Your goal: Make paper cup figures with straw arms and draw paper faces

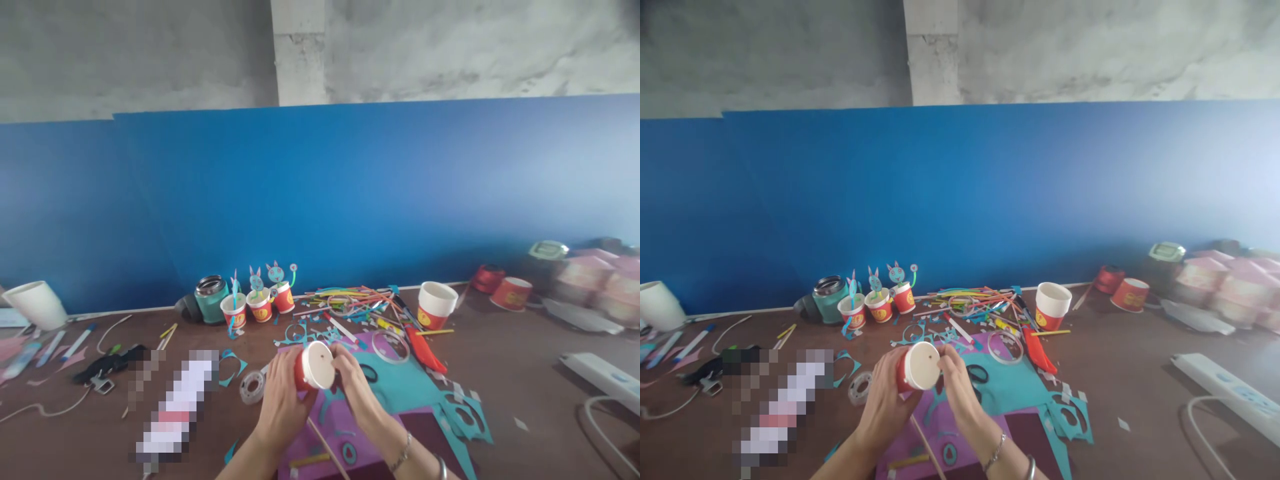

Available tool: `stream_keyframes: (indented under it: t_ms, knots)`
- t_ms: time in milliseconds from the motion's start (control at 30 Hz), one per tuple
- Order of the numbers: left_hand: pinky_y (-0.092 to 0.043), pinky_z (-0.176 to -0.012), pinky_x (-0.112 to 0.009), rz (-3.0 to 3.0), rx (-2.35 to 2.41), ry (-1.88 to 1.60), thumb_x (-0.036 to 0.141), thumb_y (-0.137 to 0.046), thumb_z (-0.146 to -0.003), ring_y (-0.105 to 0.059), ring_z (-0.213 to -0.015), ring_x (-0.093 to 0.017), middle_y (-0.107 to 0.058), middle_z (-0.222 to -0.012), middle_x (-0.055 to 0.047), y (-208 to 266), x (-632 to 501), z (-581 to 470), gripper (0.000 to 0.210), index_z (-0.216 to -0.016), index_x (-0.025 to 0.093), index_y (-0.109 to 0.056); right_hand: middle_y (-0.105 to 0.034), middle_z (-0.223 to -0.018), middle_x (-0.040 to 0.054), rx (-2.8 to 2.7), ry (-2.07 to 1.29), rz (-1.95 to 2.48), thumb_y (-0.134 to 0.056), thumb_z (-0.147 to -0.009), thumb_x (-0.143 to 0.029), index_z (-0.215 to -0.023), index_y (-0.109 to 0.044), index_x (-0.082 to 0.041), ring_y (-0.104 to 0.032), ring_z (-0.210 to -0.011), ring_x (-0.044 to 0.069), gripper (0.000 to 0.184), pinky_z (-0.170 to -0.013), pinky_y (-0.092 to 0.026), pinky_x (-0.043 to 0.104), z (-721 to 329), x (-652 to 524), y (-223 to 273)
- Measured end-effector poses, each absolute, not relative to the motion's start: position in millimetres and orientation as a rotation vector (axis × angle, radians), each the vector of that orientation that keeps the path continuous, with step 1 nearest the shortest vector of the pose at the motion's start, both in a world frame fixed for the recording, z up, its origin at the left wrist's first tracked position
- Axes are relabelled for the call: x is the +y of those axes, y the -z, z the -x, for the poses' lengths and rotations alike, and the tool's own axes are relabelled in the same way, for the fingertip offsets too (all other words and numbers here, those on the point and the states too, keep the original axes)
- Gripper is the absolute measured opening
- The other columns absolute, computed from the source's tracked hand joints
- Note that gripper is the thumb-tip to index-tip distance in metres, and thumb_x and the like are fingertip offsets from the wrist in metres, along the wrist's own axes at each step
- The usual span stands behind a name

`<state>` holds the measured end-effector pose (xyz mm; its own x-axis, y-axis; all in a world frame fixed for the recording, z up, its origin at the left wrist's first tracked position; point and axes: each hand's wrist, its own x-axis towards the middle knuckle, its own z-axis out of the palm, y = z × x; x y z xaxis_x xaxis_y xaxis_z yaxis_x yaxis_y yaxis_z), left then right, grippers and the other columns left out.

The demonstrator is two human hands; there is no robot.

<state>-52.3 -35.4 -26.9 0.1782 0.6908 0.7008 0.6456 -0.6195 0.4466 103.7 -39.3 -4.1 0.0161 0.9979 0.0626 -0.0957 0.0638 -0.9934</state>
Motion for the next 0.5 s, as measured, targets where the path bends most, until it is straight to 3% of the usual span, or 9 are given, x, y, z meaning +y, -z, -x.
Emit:
stream_keyframes:
  t_ms: [100, 167, 233, 367, 500]
  knots:
    - [-0.044, -0.089, -0.042, -1.923, 1.344, -1.540, 0.032, -0.071, -0.070, -0.058, -0.101, -0.029, -0.060, -0.109, -0.014, 19.0, -32.6, 53.6, 0.052, -0.115, 0.016, -0.050, -0.060, -0.083, 0.0045, -1.579, -0.802, 1.306, -0.038, -0.074, -0.015, -0.094, -0.055, -0.017, -0.054, -0.076, 0.018, 0.027, -0.071, -0.042, 0.028, -121.8, -29.2, 1.2]
    - [-0.048, -0.084, -0.038, -1.571, 1.236, -1.523, 0.034, -0.074, -0.067, -0.062, -0.093, -0.027, -0.064, -0.102, -0.011, 12.8, -31.1, 54.5, 0.052, -0.110, 0.016, -0.054, -0.063, -0.095, 0.0099, -1.910, -0.507, 1.489, -0.042, -0.066, -0.007, -0.093, -0.059, -0.015, -0.053, -0.095, 0.023, 0.033, -0.087, -0.038, 0.035, -132.1, -25.9, 2.1]
    - [-0.052, -0.074, -0.034, -1.212, 1.075, -1.448, 0.039, -0.075, -0.067, -0.065, -0.083, -0.025, -0.068, -0.092, -0.009, 8.2, -29.4, 55.6, 0.050, -0.106, 0.015, -0.057, -0.061, -0.105, 0.0144, -2.116, -0.343, 1.693, -0.044, -0.064, -0.005, -0.100, -0.060, -0.013, -0.051, -0.103, 0.028, 0.039, -0.090, -0.036, 0.039, -138.2, -27.2, 3.1]
    - [-0.056, -0.065, -0.031, -0.621, 0.812, -1.298, 0.045, -0.065, -0.077, -0.069, -0.071, -0.024, -0.071, -0.080, -0.012, 2.4, -26.8, 57.2, 0.043, -0.099, 0.009, -0.061, -0.058, -0.115, 0.0155, -2.263, -0.272, 1.881, -0.044, -0.067, -0.003, -0.115, -0.057, -0.014, -0.048, -0.111, 0.031, 0.051, -0.088, -0.037, 0.040, -140.6, -36.3, 1.4]
    - [-0.057, -0.062, -0.028, -0.335, 0.788, -1.239, 0.037, -0.054, -0.087, -0.070, -0.065, -0.020, -0.071, -0.072, -0.011, -3.3, -26.1, 56.2, 0.031, -0.097, 0.008, -0.060, -0.054, -0.126, 0.0145, -2.327, -0.346, 1.877, -0.040, -0.067, 0.002, -0.131, -0.047, -0.016, -0.039, -0.124, 0.032, 0.067, -0.096, -0.032, 0.045, -142.4, -39.9, -3.2]
